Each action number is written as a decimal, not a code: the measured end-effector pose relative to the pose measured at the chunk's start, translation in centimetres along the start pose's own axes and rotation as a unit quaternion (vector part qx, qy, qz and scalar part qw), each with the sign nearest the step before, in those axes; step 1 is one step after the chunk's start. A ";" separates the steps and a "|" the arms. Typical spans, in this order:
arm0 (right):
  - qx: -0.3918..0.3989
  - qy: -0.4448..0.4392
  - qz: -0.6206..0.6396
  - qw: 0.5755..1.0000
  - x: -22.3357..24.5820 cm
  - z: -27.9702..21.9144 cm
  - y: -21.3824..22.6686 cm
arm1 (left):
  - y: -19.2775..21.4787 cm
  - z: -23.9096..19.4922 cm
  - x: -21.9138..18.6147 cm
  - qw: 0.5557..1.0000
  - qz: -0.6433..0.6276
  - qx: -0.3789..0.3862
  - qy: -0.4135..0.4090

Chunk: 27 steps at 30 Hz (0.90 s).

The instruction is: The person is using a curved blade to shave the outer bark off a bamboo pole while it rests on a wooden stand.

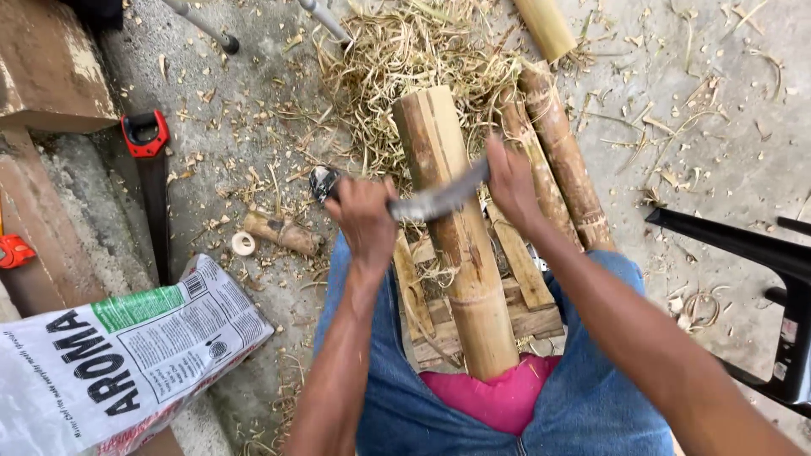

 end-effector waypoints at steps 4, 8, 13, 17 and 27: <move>-0.047 0.004 0.063 0.997 -8.6 -12.0 0.7 | 3.6 -8.2 -4.4 0.998 -0.032 0.040 -0.028; -0.084 -0.019 0.046 0.995 -11.0 -14.6 -0.1 | 4.4 -10.0 -4.9 0.998 -0.019 0.037 -0.044; -0.105 0.018 0.022 0.994 -8.7 -12.1 -0.5 | 3.9 -7.5 -3.7 0.998 -0.006 0.022 -0.052; -0.091 0.033 0.047 0.994 -8.3 -8.1 -1.1 | 2.6 -4.6 -2.6 0.998 0.020 0.025 -0.059; -0.076 0.112 0.110 0.985 1.9 10.6 -3.4 | -3.8 10.3 5.3 0.995 0.041 -0.041 -0.077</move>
Point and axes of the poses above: each hand's wrist, its own z-axis towards the middle knuckle, its own y-axis out of the back of the hand, x = y × z, the point moved 5 cm from there along z, towards the middle knuckle, and after that the axes turned 4 degrees about -z, right-handed, at the moved point
